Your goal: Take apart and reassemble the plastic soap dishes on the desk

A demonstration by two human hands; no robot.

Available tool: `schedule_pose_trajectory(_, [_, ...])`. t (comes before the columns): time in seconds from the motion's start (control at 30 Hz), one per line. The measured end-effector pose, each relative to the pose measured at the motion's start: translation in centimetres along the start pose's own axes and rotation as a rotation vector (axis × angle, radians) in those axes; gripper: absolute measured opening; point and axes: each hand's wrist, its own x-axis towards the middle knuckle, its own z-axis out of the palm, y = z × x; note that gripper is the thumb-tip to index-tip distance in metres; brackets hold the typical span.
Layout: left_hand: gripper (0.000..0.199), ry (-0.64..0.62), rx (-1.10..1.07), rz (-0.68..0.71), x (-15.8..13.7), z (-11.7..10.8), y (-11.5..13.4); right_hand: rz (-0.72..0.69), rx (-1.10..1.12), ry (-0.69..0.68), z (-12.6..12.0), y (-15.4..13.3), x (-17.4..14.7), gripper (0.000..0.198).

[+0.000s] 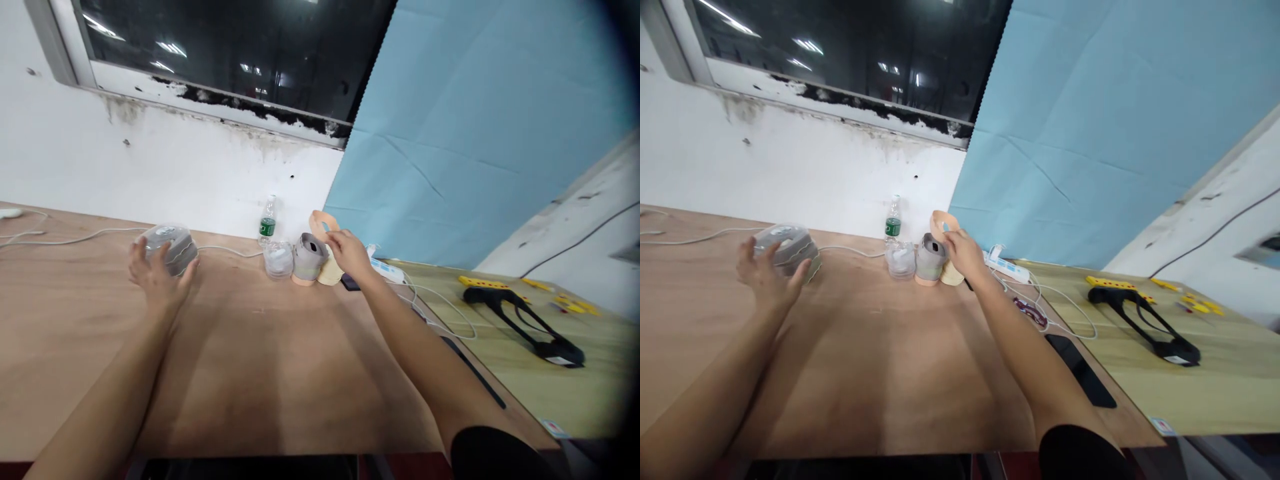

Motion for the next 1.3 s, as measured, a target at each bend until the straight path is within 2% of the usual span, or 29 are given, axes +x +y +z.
schedule_pose_trajectory(0.1, [0.08,0.016,0.057,-0.076,0.6,-0.7,-1.4,0.018,-0.009,-0.065,1.7,1.0,-0.9,0.027])
schedule_pose_trajectory(0.2, [0.093,-0.022,0.053,-0.167,0.8,-0.5,-2.7,0.02,-0.005,-0.101,3.1,1.0,-1.6,0.028])
schedule_pose_trajectory(0.33, [0.095,-0.094,-0.016,-0.192,1.1,0.2,-4.1,-0.017,0.051,-0.079,3.8,0.6,-1.9,0.031])
schedule_pose_trajectory(0.47, [0.081,-0.084,-0.038,-0.166,1.2,0.4,-4.3,-0.021,0.13,0.01,3.6,0.1,-2.0,0.031])
schedule_pose_trajectory(0.6, [0.07,-0.044,-0.117,-0.126,1.0,0.2,-3.5,0.033,0.17,0.206,3.0,-1.5,-3.1,0.025])
schedule_pose_trajectory(0.7, [0.068,-0.004,-0.154,-0.1,0.8,0.1,-2.7,0.018,0.248,0.317,2.9,-3.7,-5.6,0.02])
schedule_pose_trajectory(0.8, [0.075,0.043,-0.168,-0.063,0.2,0.3,-1.6,-0.022,0.36,0.375,3.6,-5.9,-9.3,0.015])
schedule_pose_trajectory(0.87, [0.076,-0.027,-0.235,-0.029,-0.7,0.8,-0.4,-0.06,0.429,0.329,4.5,-6.9,-11.6,0.016])
schedule_pose_trajectory(0.97, [0.071,-0.26,-0.378,0.043,-3.0,1.9,1.9,-0.066,0.511,0.137,5.9,-7.4,-13.8,0.028])
schedule_pose_trajectory(1.03, [0.069,-0.484,-0.45,0.092,-4.6,2.8,3.4,-0.008,0.538,0.009,6.3,-7.4,-14.2,0.045])
schedule_pose_trajectory(1.1, [0.067,-0.711,-0.451,0.252,-6.0,3.5,4.5,0.028,0.546,-0.13,6.3,-7.4,-13.9,0.058])
schedule_pose_trajectory(1.13, [0.067,-0.772,-0.444,0.307,-6.5,3.8,4.8,0.028,0.55,-0.202,6.2,-7.4,-13.7,0.06])
schedule_pose_trajectory(1.23, [0.068,-0.831,-0.423,0.366,-7.1,4.3,5.0,0.013,0.58,-0.36,5.7,-7.6,-13.4,0.065])
schedule_pose_trajectory(1.3, [0.07,-0.857,-0.422,0.348,-7.0,4.3,4.7,0.062,0.607,-0.381,5.7,-7.6,-13.4,0.063])
